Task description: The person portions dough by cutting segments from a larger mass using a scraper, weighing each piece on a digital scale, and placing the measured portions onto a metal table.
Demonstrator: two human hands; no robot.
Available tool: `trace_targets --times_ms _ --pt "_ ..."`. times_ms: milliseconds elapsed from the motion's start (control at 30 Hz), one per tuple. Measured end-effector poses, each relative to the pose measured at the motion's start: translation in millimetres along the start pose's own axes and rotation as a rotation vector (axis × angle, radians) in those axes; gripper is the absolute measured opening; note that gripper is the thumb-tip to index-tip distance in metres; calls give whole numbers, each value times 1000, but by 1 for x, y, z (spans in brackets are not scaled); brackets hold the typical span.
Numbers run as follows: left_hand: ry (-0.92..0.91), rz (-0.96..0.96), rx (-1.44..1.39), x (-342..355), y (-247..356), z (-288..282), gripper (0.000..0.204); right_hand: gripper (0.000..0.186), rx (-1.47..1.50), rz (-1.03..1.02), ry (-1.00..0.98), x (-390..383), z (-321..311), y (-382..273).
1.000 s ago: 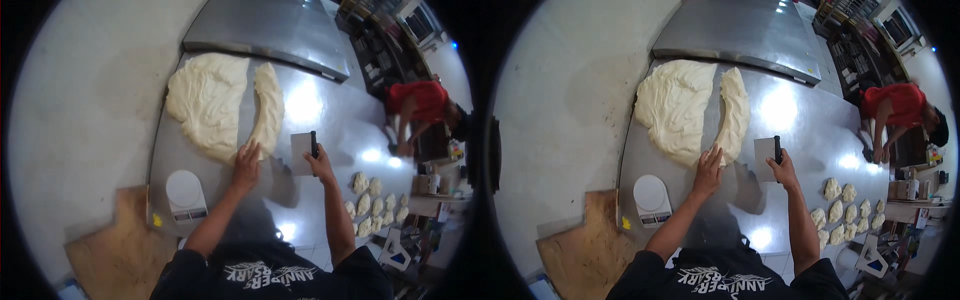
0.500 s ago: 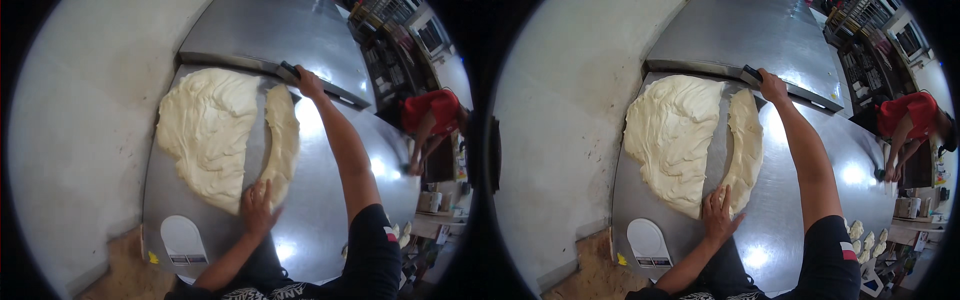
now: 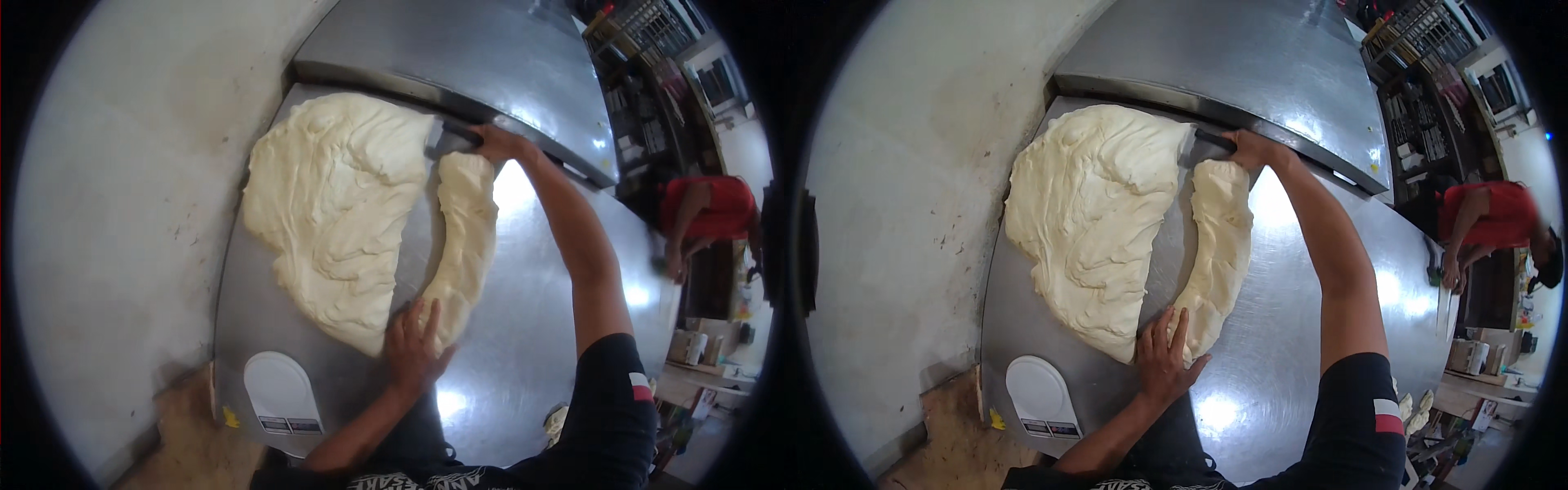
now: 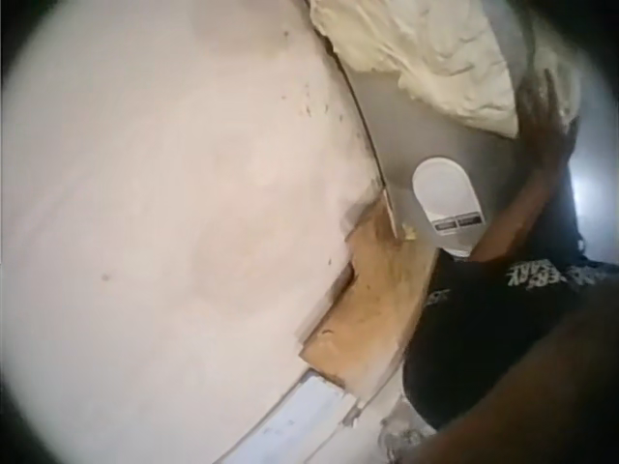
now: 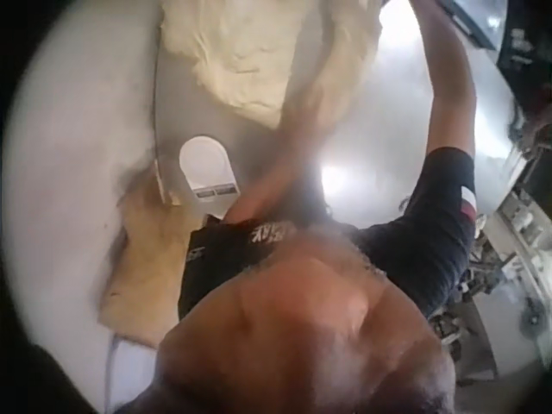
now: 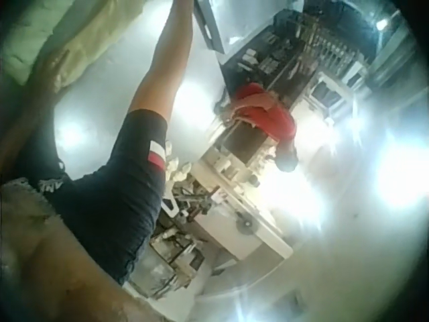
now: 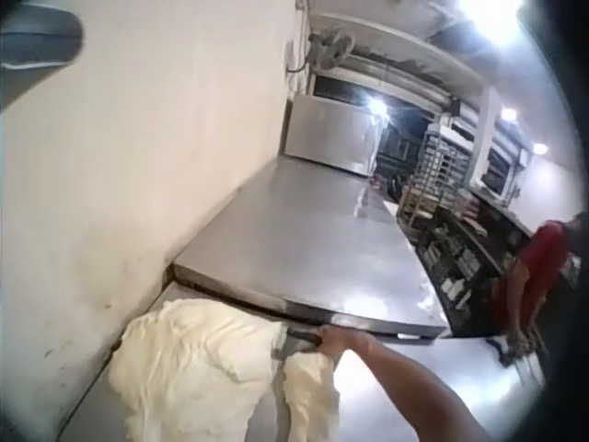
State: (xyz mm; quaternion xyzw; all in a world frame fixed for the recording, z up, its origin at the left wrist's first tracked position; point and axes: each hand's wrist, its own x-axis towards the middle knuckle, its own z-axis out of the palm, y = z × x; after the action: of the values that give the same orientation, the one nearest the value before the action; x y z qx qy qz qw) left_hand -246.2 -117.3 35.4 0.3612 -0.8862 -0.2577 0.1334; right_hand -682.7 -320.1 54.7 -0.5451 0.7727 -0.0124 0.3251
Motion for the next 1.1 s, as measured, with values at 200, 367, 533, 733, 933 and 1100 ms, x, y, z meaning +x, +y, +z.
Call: trace_targets --times_ms 200,367,533,733,933,1100 --pt "-49 -38 58 3 15 -1 116 61 338 -169 -362 -54 82 -10" --pt "59 -20 37 -2 1 21 110 56 618 -175 -560 -117 157 -31" --pt "-96 110 -325 -18 -24 -10 82 64 1039 154 -509 -242 192 -7" --pt "-532 180 -679 -105 -40 -117 65 64 1534 143 -216 -455 207 -51" --pt "-694 20 -585 -219 -92 -114 72 47 506 661 563 -604 267 81" --pt "-342 284 -132 -247 -61 -101 75 34 136 662 892 -585 208 30"
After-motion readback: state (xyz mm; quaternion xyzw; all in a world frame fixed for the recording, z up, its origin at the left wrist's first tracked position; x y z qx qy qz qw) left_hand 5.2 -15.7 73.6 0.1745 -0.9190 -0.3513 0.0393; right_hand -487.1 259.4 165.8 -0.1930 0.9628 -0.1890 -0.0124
